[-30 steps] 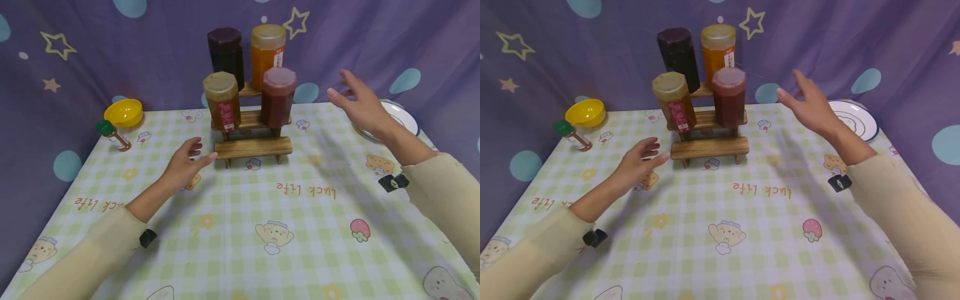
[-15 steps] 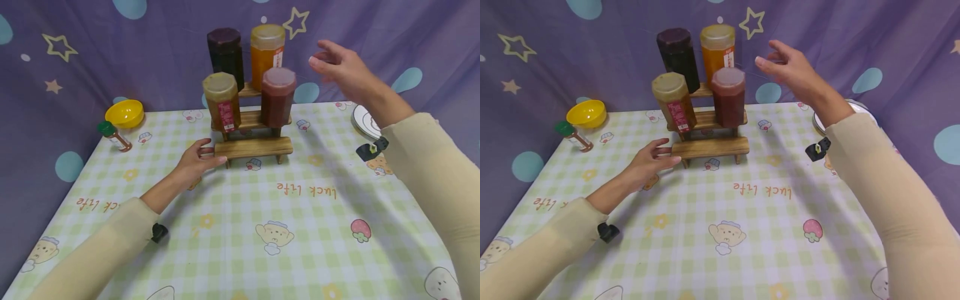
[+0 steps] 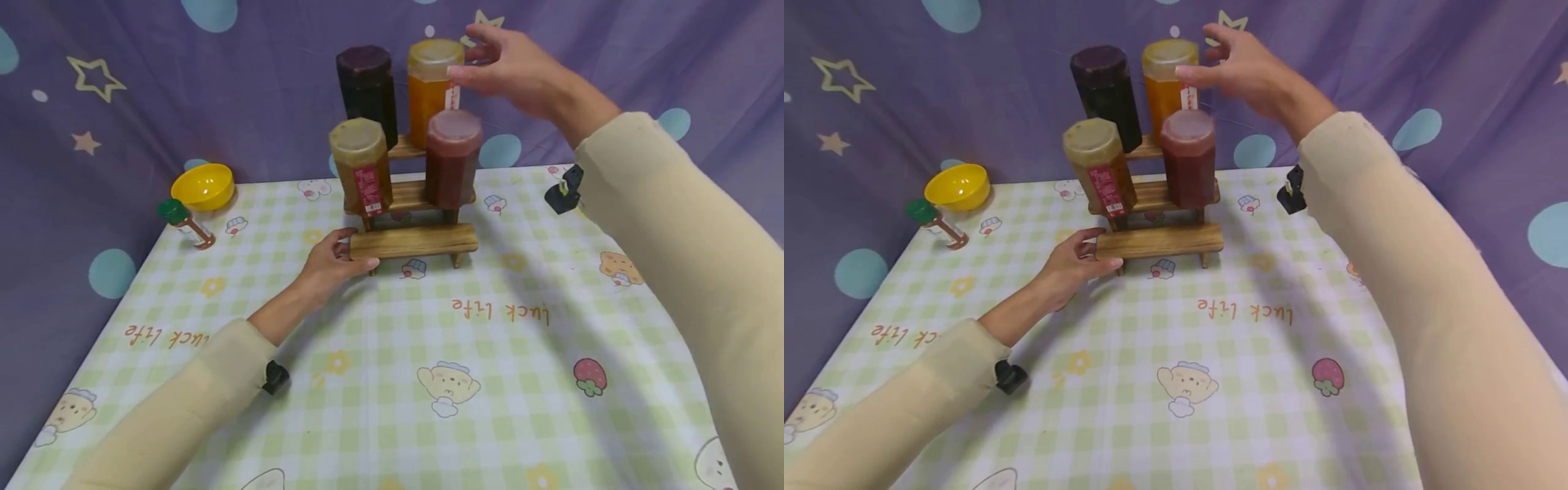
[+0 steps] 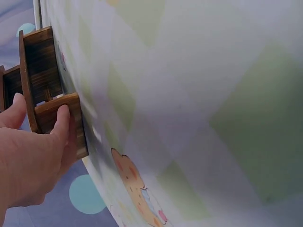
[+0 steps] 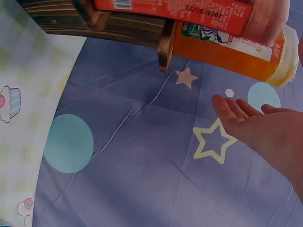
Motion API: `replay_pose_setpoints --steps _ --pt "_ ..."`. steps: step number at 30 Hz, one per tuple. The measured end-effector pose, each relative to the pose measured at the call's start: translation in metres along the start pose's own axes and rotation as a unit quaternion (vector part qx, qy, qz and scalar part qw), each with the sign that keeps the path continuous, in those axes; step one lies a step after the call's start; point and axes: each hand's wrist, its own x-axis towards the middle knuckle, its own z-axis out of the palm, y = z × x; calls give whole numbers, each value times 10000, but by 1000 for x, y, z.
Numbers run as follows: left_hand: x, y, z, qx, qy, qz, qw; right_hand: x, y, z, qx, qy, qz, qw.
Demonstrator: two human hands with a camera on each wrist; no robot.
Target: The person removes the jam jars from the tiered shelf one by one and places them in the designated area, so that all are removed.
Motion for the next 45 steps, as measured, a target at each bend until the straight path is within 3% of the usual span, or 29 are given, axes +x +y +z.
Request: replay_pose_setpoints --steps 8,13,30,36,40,45 --pt "0 -4 -1 -203 92 48 9997 16 -9 18 223 -328 -182 9990" --pt "-1 -5 -3 -209 95 54 9997 22 -10 26 424 -206 -175 9987" --pt "-3 -5 0 -388 67 -42 9992 24 -8 25 782 -37 -56 9969" --pt "-1 -5 1 -284 93 -93 9995 23 -10 22 627 98 -11 9980" --pt "0 -4 2 -386 77 -112 9992 19 -12 14 659 305 -297 9969" --pt "0 -3 4 -345 40 -77 9994 11 -16 -8 1152 306 -868 9891"
